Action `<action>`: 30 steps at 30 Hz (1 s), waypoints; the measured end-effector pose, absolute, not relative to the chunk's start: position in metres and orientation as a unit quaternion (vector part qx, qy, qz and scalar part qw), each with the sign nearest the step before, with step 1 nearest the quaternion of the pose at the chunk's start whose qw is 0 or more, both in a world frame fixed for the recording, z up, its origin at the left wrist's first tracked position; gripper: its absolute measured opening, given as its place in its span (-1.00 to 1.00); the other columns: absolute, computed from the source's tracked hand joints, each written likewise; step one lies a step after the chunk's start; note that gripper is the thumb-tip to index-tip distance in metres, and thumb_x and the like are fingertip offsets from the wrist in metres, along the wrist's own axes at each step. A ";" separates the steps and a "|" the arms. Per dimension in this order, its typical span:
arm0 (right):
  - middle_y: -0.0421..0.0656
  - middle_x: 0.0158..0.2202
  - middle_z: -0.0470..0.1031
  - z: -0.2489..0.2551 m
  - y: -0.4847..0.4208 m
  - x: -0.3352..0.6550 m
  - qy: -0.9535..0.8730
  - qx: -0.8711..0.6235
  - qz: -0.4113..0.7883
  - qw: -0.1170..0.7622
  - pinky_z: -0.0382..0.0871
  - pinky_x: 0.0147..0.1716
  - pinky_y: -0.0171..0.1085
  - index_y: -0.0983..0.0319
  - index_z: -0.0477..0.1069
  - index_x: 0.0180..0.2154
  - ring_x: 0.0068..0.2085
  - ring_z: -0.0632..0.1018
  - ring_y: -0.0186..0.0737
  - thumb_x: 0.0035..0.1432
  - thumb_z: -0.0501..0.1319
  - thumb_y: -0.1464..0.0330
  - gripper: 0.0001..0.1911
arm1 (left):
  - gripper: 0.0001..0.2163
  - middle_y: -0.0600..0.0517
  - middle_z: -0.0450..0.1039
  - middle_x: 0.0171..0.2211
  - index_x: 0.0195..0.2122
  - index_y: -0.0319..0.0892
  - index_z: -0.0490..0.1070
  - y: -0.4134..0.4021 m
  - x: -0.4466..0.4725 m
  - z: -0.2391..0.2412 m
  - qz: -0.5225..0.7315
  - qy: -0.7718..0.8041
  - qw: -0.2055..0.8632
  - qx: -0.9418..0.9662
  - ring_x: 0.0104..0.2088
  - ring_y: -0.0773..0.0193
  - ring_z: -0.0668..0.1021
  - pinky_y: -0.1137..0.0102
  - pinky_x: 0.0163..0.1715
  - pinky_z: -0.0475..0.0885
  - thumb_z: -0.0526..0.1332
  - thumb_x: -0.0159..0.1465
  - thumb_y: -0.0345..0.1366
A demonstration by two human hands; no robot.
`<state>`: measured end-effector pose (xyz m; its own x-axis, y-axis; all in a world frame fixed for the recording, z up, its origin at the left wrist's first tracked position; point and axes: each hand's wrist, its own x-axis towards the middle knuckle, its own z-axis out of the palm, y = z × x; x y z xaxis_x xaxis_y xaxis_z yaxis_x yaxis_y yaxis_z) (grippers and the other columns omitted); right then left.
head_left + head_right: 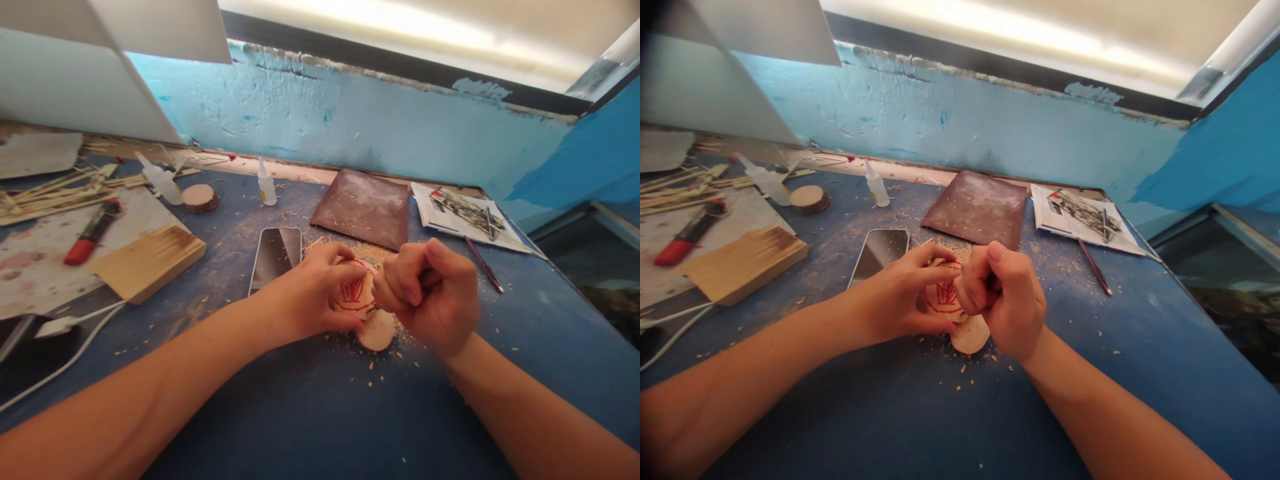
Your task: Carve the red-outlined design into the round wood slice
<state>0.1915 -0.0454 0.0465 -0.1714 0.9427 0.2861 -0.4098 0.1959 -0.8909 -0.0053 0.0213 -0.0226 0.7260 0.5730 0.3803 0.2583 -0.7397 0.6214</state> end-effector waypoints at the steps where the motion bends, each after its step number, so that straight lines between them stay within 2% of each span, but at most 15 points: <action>1: -0.31 -0.66 0.07 0.047 -0.045 0.192 -0.503 -0.267 0.576 0.586 0.07 -0.62 -0.30 0.19 0.27 -0.64 -0.66 0.11 -0.41 0.51 0.24 -0.01 -0.29 | -0.45 -0.14 0.45 0.25 0.11 0.02 0.70 0.021 -0.006 -0.023 0.286 0.235 0.275 0.887 0.22 -0.13 0.60 -0.06 0.33 0.56 0.72 0.12 -0.06; 10: -0.33 -0.64 0.06 0.044 -0.044 0.196 -0.487 -0.254 0.596 0.586 0.06 -0.60 -0.30 0.19 0.24 -0.61 -0.65 0.11 -0.42 0.54 0.21 0.01 -0.31 | -0.39 -0.15 0.45 0.22 0.18 0.00 0.67 0.024 -0.007 -0.028 0.308 0.210 0.269 0.888 0.21 -0.13 0.61 -0.03 0.30 0.57 0.73 0.13 -0.05; 30: -0.33 -0.64 0.02 0.044 -0.043 0.196 -0.492 -0.252 0.594 0.585 0.03 -0.62 -0.30 0.19 0.21 -0.60 -0.64 0.08 -0.42 0.56 0.15 0.06 -0.34 | -0.38 -0.14 0.44 0.22 0.16 0.01 0.67 0.023 -0.006 -0.028 0.303 0.217 0.268 0.889 0.23 -0.14 0.60 -0.03 0.32 0.55 0.75 0.10 -0.06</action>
